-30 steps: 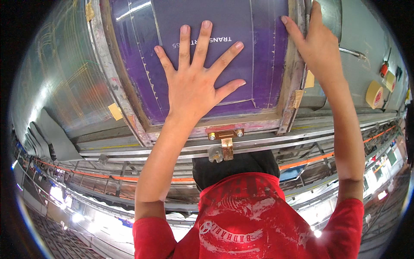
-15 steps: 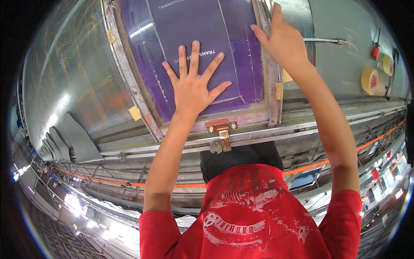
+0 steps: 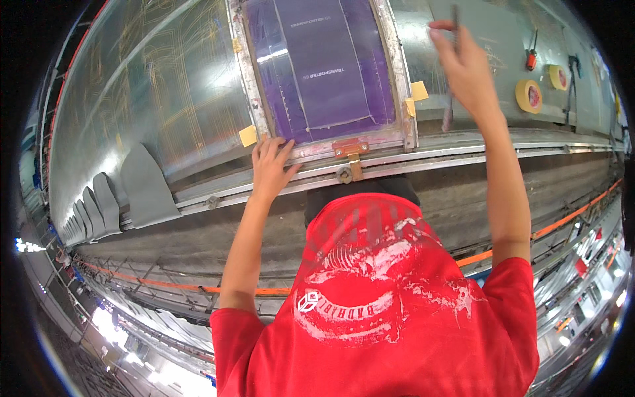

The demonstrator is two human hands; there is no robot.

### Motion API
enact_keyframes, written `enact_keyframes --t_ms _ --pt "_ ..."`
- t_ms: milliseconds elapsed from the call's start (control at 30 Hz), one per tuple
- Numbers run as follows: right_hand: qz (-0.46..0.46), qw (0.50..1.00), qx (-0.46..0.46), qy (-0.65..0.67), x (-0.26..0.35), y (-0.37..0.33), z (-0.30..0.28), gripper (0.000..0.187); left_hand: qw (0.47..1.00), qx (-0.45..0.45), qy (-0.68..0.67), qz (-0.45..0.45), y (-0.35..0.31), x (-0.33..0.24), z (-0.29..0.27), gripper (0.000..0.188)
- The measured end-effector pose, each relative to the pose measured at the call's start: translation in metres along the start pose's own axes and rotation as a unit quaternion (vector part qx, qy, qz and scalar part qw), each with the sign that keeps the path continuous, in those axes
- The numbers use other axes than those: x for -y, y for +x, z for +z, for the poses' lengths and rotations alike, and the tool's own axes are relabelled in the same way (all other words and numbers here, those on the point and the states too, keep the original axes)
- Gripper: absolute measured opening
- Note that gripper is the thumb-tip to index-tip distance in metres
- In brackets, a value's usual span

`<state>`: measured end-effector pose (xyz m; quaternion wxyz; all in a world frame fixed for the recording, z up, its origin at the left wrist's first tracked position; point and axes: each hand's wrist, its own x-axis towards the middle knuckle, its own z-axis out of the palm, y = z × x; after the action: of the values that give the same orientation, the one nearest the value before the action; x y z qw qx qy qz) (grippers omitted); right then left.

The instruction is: The person aligns a purple solar panel into a metal frame on a workbench, repeatedly pressing and adjusting it to fit. They use a metal tool to secure the panel and then place a clear protective sheet over it, smoothing it down by hand.

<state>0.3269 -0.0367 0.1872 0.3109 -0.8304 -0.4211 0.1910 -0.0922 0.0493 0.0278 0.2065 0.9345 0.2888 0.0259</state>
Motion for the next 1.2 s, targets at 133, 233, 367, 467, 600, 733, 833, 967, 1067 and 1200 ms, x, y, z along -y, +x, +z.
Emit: enact_keyframes --t_ms 133,233,367,467,600,733,833,967,1067,1200 --pt "0.027 0.959 0.048 0.278 0.075 -0.08 -0.045 0.033 1.0 -0.004 0.016 0.007 -0.011 0.009 0.023 0.049" --pt "0.084 0.848 0.115 0.511 0.099 -0.126 -0.045 0.026 0.999 -0.032 0.019 0.02 -0.014 0.006 0.02 0.049" --pt "0.086 0.716 0.257 0.643 0.132 -0.147 -0.015 0.023 0.996 -0.062 -0.034 0.051 -0.014 0.004 0.01 0.048" --pt "0.101 0.585 0.298 0.748 0.145 -0.149 0.008 0.02 0.995 -0.077 -0.043 0.054 -0.016 -0.001 0.005 0.047" --pt "0.183 0.749 0.177 0.612 0.137 -0.152 0.027 0.019 0.993 -0.083 -0.058 0.056 -0.019 -0.002 -0.004 0.046" --pt "0.195 0.84 0.089 0.498 0.147 -0.169 0.023 0.024 0.993 -0.084 -0.06 0.058 -0.016 -0.001 -0.004 0.046" --pt "0.145 0.839 0.087 0.517 0.162 -0.165 0.0 0.026 0.994 -0.07 -0.066 0.053 -0.016 0.001 -0.002 0.046" --pt "0.1 0.881 0.165 0.431 0.163 -0.14 -0.024 0.026 0.995 -0.059 -0.063 0.045 -0.015 0.01 0.012 0.046" --pt "0.106 0.971 0.138 0.166 0.14 -0.107 -0.001 0.038 0.996 -0.062 -0.059 0.036 -0.014 0.018 0.03 0.047" --pt "0.002 0.976 0.076 -0.203 0.018 -0.025 0.048 0.069 0.998 -0.062 -0.018 0.02 -0.009 0.017 0.035 0.048"
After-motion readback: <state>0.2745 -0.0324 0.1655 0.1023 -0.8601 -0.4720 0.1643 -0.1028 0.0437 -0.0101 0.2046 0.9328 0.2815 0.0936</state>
